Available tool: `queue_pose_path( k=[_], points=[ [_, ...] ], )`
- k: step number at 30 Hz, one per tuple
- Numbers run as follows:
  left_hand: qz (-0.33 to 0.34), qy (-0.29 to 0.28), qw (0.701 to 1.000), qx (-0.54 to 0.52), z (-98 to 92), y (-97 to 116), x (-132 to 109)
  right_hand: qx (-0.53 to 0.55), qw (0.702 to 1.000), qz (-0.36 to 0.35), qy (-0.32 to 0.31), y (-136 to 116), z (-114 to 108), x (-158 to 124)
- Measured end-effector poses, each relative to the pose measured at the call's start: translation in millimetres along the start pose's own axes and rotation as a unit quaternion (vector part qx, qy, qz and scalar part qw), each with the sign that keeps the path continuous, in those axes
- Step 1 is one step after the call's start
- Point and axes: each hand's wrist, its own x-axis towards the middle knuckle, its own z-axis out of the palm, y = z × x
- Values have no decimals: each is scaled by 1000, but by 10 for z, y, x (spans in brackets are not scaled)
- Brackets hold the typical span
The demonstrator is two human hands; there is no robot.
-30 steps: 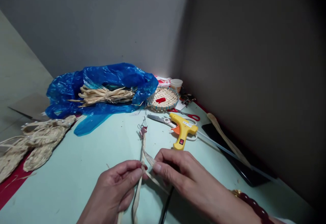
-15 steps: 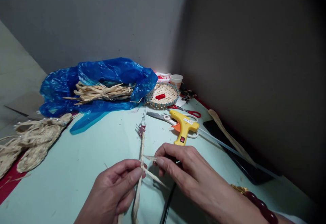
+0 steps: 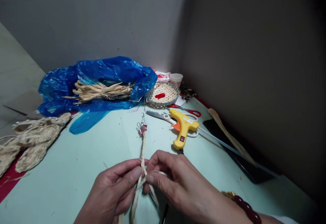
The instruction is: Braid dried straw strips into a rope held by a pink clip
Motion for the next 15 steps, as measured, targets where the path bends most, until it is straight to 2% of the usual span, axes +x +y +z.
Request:
queue_pose_path(
  k=[3,5,11,15],
  points=[
    [-6,-6,1000,-7,-3,0,-3,62,998,24,-23,8,21,18],
    [-13,-15,1000,-12,-6,5,-10,67,997,32,-22,-8,14,24],
    [-16,-10,1000,-11,6,42,-52,-104,994,9,40,-96,-49,4],
    [-7,0,1000,-1,13,65,-71,-173,983,-40,37,-131,-71,-38]
  ],
)
